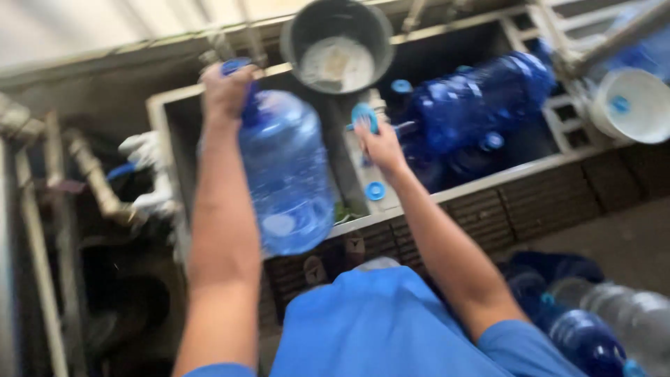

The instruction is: Washing, scrubbing, and rinsing large industrial water jugs in a production facility.

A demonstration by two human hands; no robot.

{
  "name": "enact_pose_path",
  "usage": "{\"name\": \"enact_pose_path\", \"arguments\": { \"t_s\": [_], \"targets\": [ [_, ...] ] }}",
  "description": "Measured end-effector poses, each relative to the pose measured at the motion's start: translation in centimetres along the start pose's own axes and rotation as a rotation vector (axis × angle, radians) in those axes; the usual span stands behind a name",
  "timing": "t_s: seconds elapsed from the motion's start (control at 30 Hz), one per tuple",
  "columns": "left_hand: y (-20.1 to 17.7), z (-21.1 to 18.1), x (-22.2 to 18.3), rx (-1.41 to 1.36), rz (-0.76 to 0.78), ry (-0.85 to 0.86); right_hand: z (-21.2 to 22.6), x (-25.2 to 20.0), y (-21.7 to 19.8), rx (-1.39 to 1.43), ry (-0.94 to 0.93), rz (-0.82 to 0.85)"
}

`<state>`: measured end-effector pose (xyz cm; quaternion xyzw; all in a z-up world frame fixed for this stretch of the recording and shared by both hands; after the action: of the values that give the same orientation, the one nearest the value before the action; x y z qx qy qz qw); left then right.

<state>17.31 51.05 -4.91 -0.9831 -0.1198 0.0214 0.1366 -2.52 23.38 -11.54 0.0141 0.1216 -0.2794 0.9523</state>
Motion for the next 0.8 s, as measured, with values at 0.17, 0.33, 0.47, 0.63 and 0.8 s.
{"name": "enact_pose_path", "arguments": {
  "t_s": [0.17, 0.33, 0.47, 0.63, 0.8],
  "targets": [
    [2.1, 3.6, 4.5, 0.309, -0.063, -0.270, -12.3, 0.7, -15.3, 0.086, 0.362, -0.478],
    [2.6, 9.0, 8.9, 0.661, -0.093, -0.217, -18.4, 2.0, -30.5, 0.239, 0.624, -0.764],
    [3.0, 8.0, 8.1, 0.851, -0.224, -0.302, -12.8, 6.3, -42.2, 0.249, 0.535, -0.964],
    [2.6, 7.6, 6.2, 0.698, -0.151, -0.153, 0.0, 10.1, -50.8, 0.326, 0.282, -1.074],
    [2.2, 8.0, 6.5, 0.790, -0.187, -0.176, -0.2, 12.8, -52.8, 0.209, 0.155, -1.027]
  ]
}}
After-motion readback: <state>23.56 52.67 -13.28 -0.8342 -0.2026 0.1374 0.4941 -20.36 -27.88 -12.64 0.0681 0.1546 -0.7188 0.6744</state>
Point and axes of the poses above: each hand's wrist, its own x-axis towards the middle knuckle, its own y-axis out of the palm, z = x × y, the point moved 3 cm from there along x, towards the middle knuckle, and after that the axes turned 12 degrees about -z, right-handed, at the moved point
